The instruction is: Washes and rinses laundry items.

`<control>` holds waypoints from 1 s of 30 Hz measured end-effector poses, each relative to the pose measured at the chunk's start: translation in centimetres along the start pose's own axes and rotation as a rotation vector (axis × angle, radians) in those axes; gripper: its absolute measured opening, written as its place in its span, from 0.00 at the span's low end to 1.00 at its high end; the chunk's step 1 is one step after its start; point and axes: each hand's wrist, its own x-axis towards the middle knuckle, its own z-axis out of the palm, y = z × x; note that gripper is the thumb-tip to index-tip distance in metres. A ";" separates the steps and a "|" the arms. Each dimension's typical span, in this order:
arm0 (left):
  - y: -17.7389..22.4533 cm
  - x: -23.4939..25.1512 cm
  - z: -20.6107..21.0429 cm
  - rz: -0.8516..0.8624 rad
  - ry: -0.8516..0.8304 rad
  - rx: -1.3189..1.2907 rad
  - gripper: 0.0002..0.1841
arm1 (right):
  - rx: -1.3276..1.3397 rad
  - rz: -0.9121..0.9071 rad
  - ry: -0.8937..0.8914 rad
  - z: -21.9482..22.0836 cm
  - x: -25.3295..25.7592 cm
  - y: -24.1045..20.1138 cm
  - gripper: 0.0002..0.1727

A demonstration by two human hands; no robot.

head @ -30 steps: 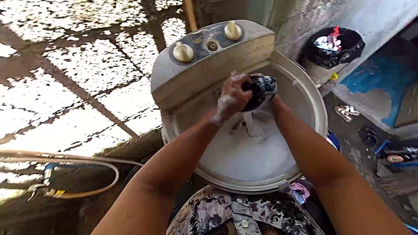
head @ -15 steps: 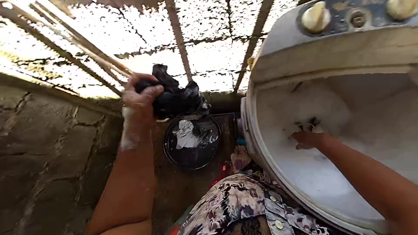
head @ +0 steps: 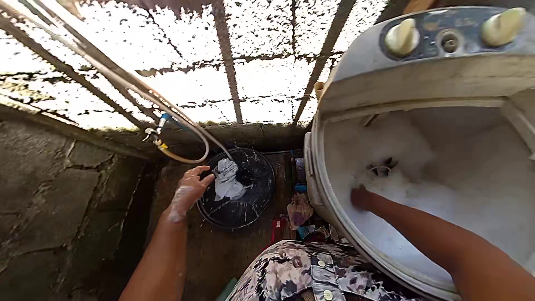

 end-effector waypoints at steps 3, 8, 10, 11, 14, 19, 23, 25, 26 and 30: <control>5.7 -0.9 -1.5 0.188 0.103 -0.130 0.20 | 0.102 -0.034 0.144 -3.1 -3.1 1.3 0.26; 19.1 -5.8 -2.1 0.739 0.081 -0.324 0.17 | 0.319 -0.107 0.346 -7.6 -12.0 3.3 0.16; 24.3 -8.3 -1.2 0.953 -0.051 -0.375 0.15 | 0.437 -0.162 0.589 -7.3 -15.6 4.5 0.11; 26.9 -9.7 -0.5 1.042 -0.120 -0.345 0.15 | 0.455 -0.214 0.730 -7.0 -17.1 5.0 0.10; 33.9 -13.3 2.9 1.184 -0.353 -0.115 0.24 | 0.538 -0.344 1.074 -7.0 -21.4 5.3 0.12; 41.9 -17.3 8.9 1.107 -0.591 0.028 0.39 | 0.519 -0.247 1.629 -7.8 -26.9 2.8 0.18; 46.0 -19.4 7.1 1.159 -0.311 -0.311 0.21 | 0.831 -0.392 1.937 -10.6 -28.4 2.1 0.24; 48.0 -20.2 5.9 1.152 -0.213 -0.434 0.20 | 1.006 -0.709 1.856 -11.0 -27.3 2.5 0.46; 49.0 -20.2 5.5 1.153 -0.204 -0.523 0.18 | 1.111 -0.748 1.744 -10.1 -26.3 2.7 0.54; 51.2 -20.1 4.8 1.110 -0.339 -0.876 0.15 | 1.256 -0.577 1.213 -7.5 -22.9 4.8 0.45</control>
